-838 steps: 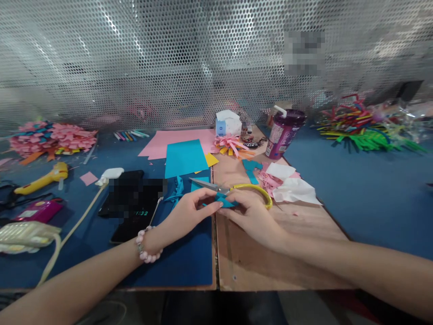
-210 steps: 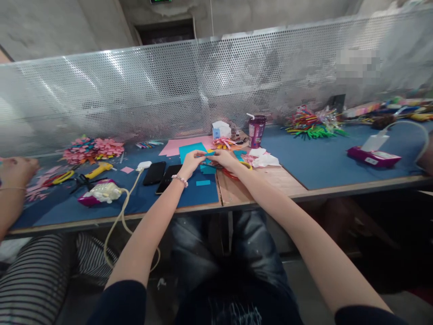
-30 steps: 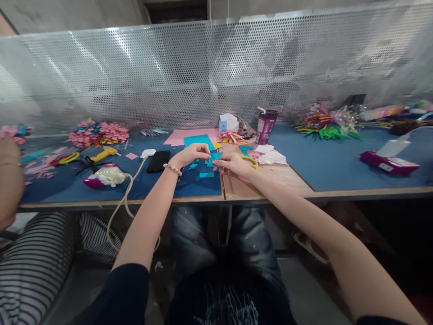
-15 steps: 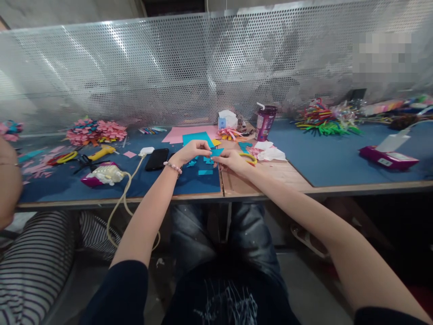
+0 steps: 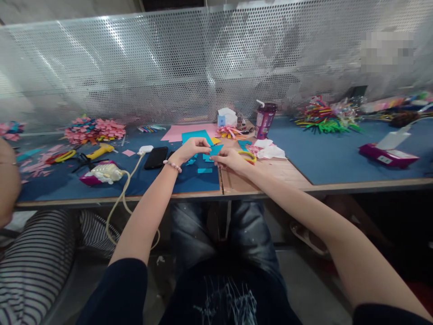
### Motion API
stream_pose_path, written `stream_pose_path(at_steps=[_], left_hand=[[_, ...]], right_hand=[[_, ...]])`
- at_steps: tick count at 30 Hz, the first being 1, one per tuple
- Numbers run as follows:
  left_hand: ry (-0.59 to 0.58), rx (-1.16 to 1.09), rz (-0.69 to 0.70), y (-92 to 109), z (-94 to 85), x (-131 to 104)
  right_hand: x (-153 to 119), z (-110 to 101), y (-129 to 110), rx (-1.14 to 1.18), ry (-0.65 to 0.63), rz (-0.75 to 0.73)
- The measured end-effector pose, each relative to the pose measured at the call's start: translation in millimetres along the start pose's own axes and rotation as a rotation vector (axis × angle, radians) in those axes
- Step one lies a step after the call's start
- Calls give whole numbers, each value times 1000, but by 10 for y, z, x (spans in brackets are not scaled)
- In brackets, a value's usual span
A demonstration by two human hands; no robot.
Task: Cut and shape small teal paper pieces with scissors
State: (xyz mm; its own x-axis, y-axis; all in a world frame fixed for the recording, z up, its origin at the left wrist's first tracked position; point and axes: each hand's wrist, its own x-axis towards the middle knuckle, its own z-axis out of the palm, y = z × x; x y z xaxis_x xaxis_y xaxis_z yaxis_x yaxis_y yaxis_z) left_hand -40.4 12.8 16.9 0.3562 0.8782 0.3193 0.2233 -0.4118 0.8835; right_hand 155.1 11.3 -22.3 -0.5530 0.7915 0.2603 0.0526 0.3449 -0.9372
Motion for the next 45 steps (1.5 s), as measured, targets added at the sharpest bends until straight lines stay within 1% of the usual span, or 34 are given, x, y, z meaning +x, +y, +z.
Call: stream_pose_path(at_steps=[4, 9, 12, 23, 45], left_hand=[[10, -15, 18, -21, -3, 4], [-5, -27, 39, -43, -13, 10], [-5, -32, 44, -62, -19, 18], [2, -53, 60, -67, -25, 16], [-2, -81, 57, -51, 1, 18]], right_hand=[[5, 7, 6, -8, 30, -14], [12, -4, -19, -27, 166, -78], [11, -16, -25, -34, 206, -102], [-12, -36, -22, 2, 201, -112], [18, -44, -14, -7, 239, -120]])
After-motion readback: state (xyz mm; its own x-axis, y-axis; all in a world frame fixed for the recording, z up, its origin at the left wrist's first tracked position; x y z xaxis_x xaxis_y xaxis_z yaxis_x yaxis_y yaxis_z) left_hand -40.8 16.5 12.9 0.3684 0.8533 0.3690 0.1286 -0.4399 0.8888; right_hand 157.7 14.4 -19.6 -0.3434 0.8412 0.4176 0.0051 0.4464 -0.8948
